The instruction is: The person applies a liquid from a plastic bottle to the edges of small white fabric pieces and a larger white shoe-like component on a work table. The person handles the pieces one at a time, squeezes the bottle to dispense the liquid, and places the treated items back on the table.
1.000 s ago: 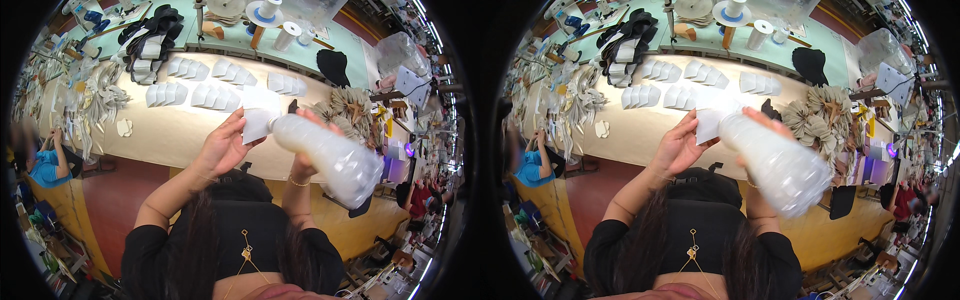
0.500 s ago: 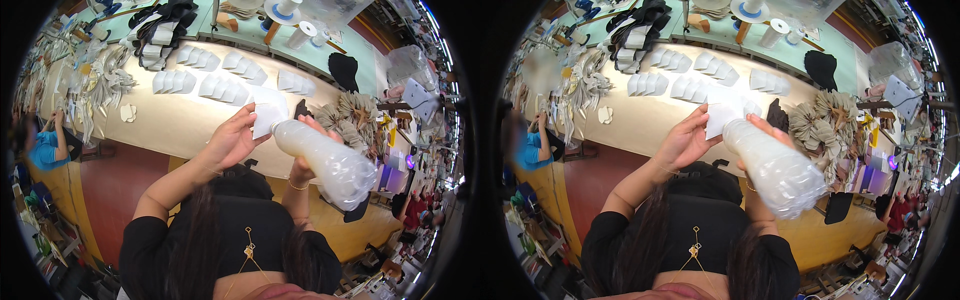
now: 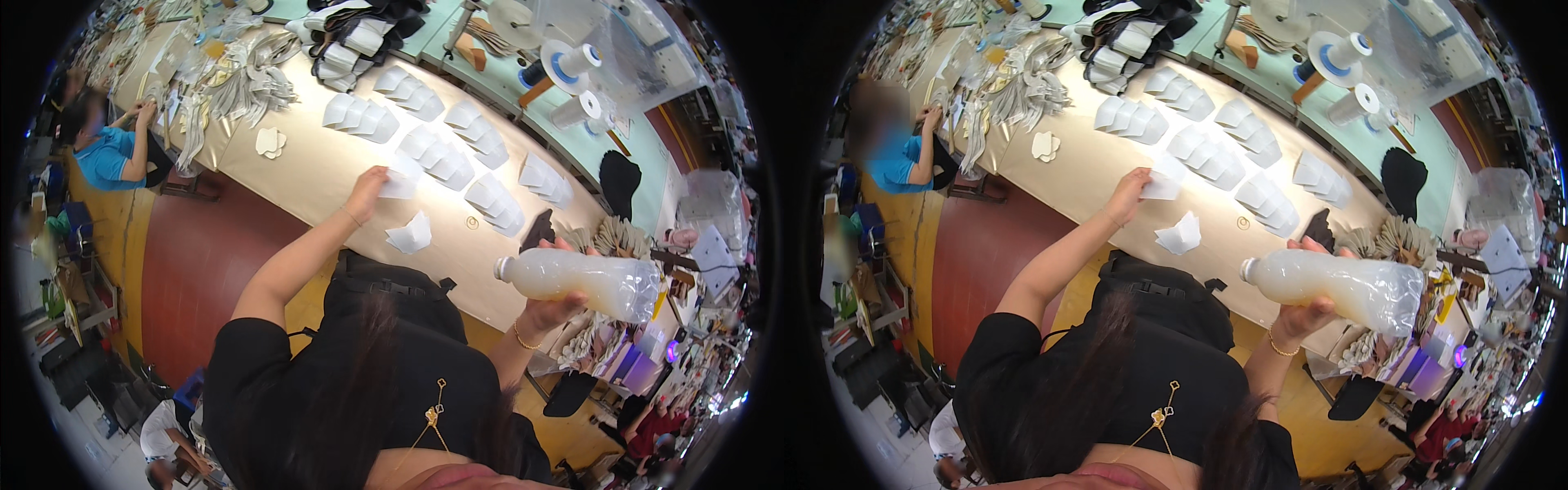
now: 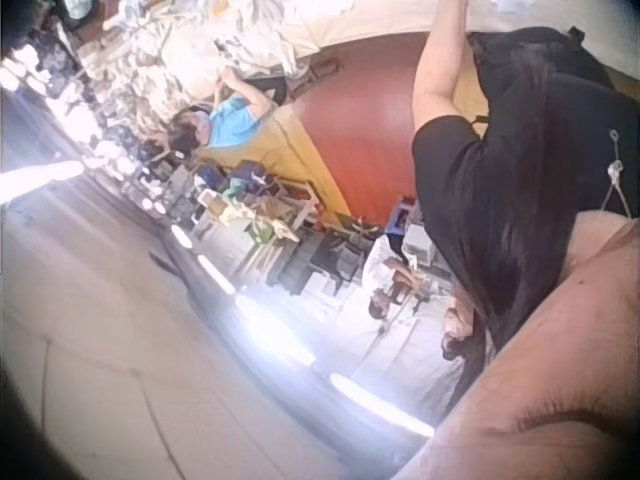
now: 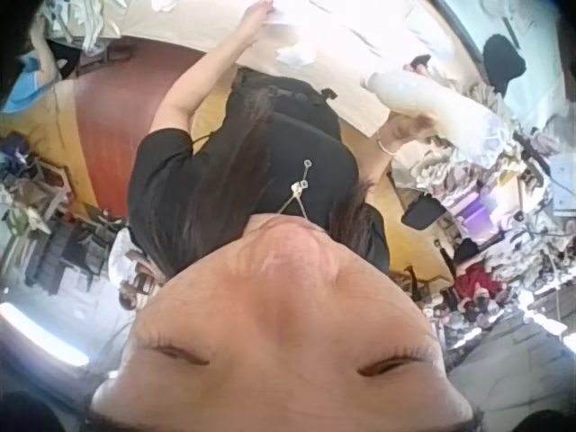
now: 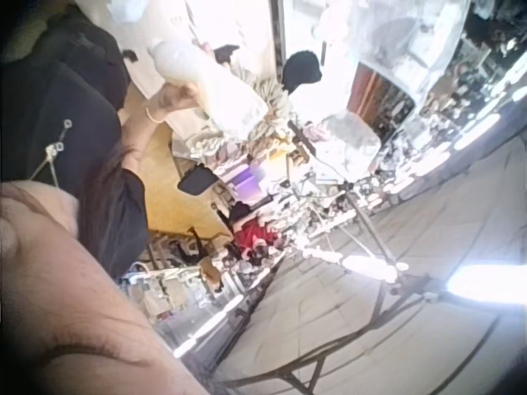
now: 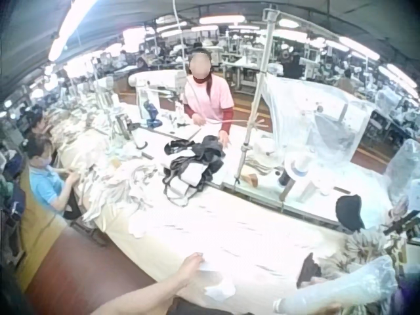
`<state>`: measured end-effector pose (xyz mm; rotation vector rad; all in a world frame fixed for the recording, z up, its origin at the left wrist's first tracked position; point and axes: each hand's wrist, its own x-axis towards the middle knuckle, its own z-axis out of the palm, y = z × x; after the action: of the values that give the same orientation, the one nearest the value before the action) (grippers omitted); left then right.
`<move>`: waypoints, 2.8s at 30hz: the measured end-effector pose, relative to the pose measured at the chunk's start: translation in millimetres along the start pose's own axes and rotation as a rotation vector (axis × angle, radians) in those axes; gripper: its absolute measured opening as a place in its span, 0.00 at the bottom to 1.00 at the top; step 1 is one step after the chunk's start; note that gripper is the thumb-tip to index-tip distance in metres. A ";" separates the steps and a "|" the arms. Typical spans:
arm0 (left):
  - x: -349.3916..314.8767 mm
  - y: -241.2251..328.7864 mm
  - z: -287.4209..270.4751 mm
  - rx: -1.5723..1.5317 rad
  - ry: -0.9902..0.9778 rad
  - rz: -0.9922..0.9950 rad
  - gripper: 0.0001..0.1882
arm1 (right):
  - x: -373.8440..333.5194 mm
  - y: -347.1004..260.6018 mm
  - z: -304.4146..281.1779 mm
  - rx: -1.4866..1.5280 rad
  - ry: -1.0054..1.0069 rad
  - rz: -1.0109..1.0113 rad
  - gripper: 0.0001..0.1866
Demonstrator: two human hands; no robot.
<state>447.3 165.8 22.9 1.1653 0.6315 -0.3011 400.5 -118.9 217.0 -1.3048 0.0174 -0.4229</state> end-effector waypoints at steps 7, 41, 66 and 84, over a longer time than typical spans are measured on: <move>53.0 -43.5 -94.2 0.335 0.176 0.050 0.14 | 2.6 3.3 8.7 -0.039 -0.013 0.016 0.45; -103.3 56.7 82.6 -0.175 -0.801 -0.298 0.24 | 4.5 0.9 17.6 -0.039 -0.121 -0.146 0.43; -149.3 103.7 121.3 0.301 -1.008 0.024 0.16 | 12.7 -21.3 23.3 0.082 -0.245 -0.201 0.35; -155.3 115.6 124.6 0.310 -1.048 -0.039 0.24 | 30.8 -23.3 12.5 -0.207 -0.021 -0.365 0.32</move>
<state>423.9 80.0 235.3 1.1021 -0.3276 -0.9800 425.2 -121.5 249.1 -1.5208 -0.2022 -0.7331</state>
